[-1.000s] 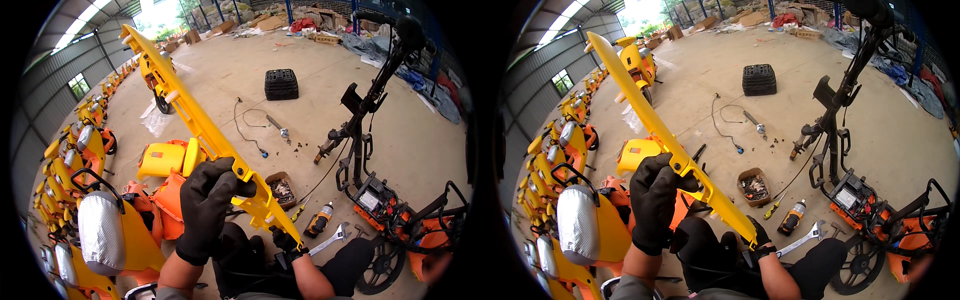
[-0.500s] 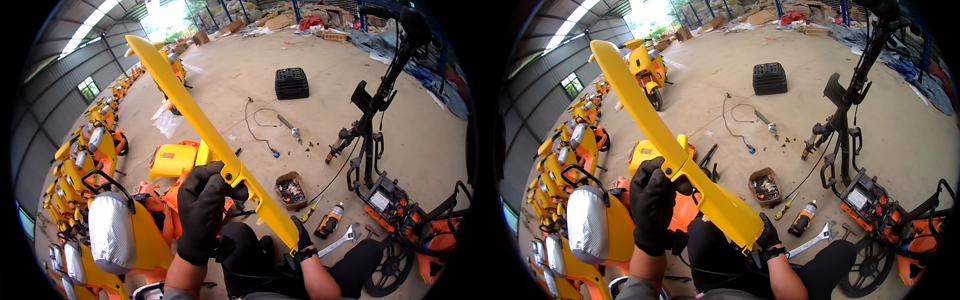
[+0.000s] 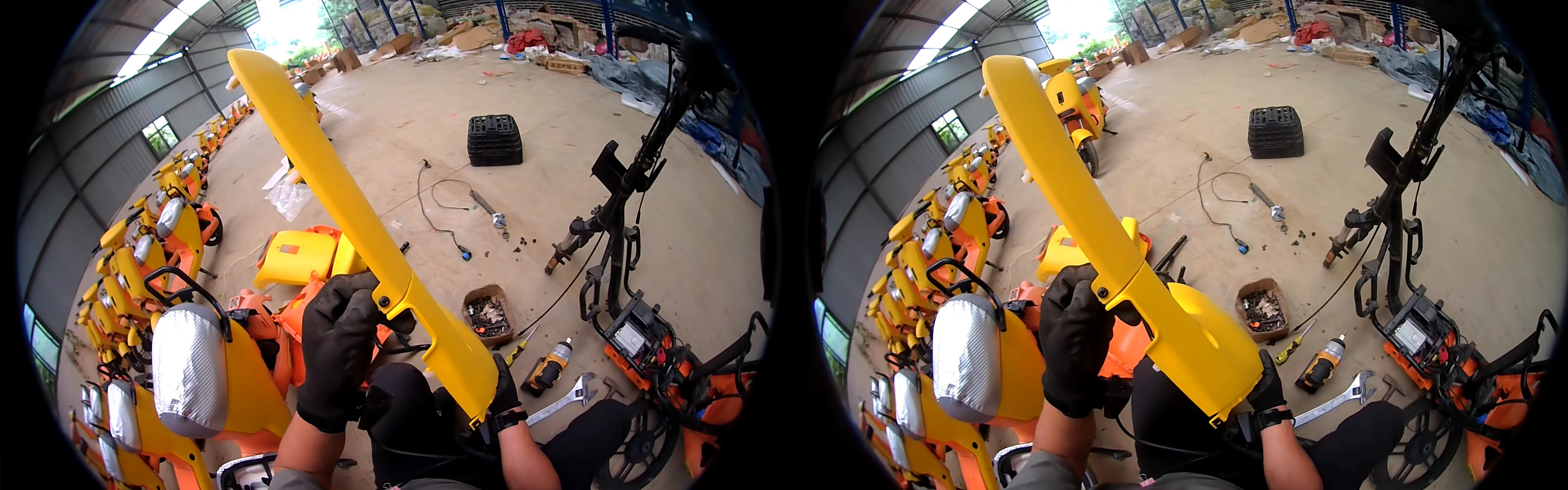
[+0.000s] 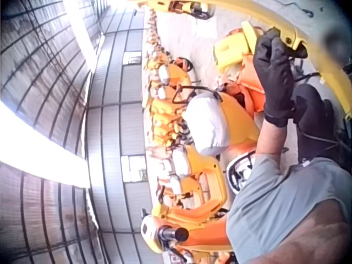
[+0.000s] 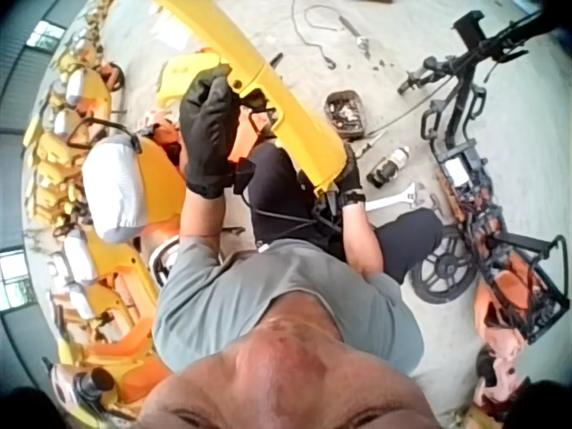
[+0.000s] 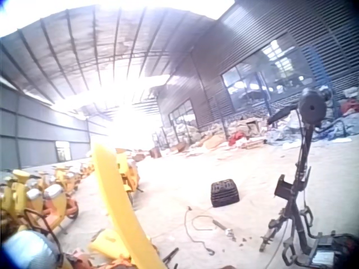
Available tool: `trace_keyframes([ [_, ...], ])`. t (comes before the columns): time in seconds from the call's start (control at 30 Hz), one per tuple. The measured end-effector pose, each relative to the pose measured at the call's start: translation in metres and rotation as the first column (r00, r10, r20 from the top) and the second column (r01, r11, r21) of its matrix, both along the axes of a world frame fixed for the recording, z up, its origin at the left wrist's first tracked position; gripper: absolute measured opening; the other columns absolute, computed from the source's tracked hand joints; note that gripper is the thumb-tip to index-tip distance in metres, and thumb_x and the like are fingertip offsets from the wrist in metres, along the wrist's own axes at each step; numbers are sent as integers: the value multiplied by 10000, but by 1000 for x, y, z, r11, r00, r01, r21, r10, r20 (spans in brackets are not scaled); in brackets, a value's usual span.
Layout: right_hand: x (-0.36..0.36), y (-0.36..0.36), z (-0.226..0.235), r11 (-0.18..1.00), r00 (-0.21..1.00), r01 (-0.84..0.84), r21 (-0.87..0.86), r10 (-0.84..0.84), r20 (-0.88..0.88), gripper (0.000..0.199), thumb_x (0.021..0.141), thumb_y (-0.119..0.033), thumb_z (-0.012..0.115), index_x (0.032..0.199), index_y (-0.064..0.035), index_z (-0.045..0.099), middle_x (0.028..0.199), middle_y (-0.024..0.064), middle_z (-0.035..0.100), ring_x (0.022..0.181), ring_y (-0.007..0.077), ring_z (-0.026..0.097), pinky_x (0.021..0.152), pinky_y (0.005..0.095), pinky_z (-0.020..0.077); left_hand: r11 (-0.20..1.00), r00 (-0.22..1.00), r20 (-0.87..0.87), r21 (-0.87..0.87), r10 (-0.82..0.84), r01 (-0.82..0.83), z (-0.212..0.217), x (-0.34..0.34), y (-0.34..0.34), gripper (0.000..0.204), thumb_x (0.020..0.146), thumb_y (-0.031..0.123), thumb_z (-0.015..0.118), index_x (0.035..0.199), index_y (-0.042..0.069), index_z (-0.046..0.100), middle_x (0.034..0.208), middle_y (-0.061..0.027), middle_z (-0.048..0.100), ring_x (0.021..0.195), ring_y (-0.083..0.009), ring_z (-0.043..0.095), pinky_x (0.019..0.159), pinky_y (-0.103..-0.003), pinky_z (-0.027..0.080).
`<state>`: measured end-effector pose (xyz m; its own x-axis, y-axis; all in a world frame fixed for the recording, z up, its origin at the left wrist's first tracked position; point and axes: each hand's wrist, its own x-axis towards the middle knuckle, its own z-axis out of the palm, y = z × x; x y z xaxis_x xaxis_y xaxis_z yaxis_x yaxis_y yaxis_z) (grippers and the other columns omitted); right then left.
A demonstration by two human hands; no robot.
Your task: The person attaches a yellow plastic panel to a scooter frame by hand-inserting white plastic clips and using an impact driver to secure screws.
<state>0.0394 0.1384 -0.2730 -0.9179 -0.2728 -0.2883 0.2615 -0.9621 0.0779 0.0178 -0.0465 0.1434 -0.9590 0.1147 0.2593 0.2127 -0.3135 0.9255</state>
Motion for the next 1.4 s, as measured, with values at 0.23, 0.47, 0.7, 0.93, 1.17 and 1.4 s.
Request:
trace_keyframes([
  [0.23, 2, 0, 32, 992, 994, 112, 60, -110, -28, 481, 1024, -414, 493, 1391, -105, 522, 1354, 86, 601, 1233, 278, 563, 1050, 455, 446, 970, 977, -92, -134, 192, -203, -15, -2, -38, 215, 1004, 118, 519, 1082, -63, 603, 937, -114, 694, 789, -148, 680, 727, -251, 544],
  [0.47, -1, 0, 38, 975, 983, 177, 133, -169, -69, 496, 1001, -400, 552, 1399, -106, 516, 1394, 82, 577, 1257, 285, 547, 1080, 455, 417, 974, 977, -5, -69, 214, -214, -29, -3, -89, 213, 1000, 106, 531, 1133, -52, 584, 1057, -109, 674, 892, -158, 677, 812, -267, 543],
  [0.7, 2, -4, 60, 960, 974, 227, 166, -221, -54, 501, 992, -366, 585, 1413, -107, 502, 1403, 74, 573, 1265, 292, 543, 1097, 464, 406, 976, 973, 93, 36, 212, -216, -68, -6, -158, 200, 1019, 134, 515, 1162, 4, 563, 1112, -85, 649, 978, -175, 663, 871, -288, 538],
  [0.93, 1, 1, 70, 949, 959, 275, 151, -261, -107, 438, 988, -297, 610, 1372, -99, 534, 1371, 98, 594, 1246, 285, 566, 1054, 445, 464, 963, 966, 174, 155, 194, -221, -96, -13, -196, 245, 1024, 137, 490, 1226, 3, 528, 1127, -98, 647, 976, -181, 651, 825, -281, 529],
  [1.17, 3, 14, 64, 944, 958, 275, 184, -254, -132, 407, 989, -281, 613, 1349, -102, 555, 1350, 94, 610, 1216, 279, 586, 1013, 440, 497, 955, 970, 145, 199, 194, -220, -103, -19, -191, 223, 1050, 186, 474, 1207, 44, 544, 1042, -50, 661, 799, -109, 627, 677, -220, 501],
  [1.4, 8, 24, 64, 944, 931, 288, 159, -237, -277, 431, 990, -254, 610, 1377, -86, 520, 1353, 121, 601, 1202, 300, 591, 961, 459, 528, 940, 969, 159, 257, 188, -225, -109, -24, -194, 205, 1043, 147, 479, 1206, 42, 544, 1072, -58, 660, 887, -148, 650, 730, -238, 520],
])
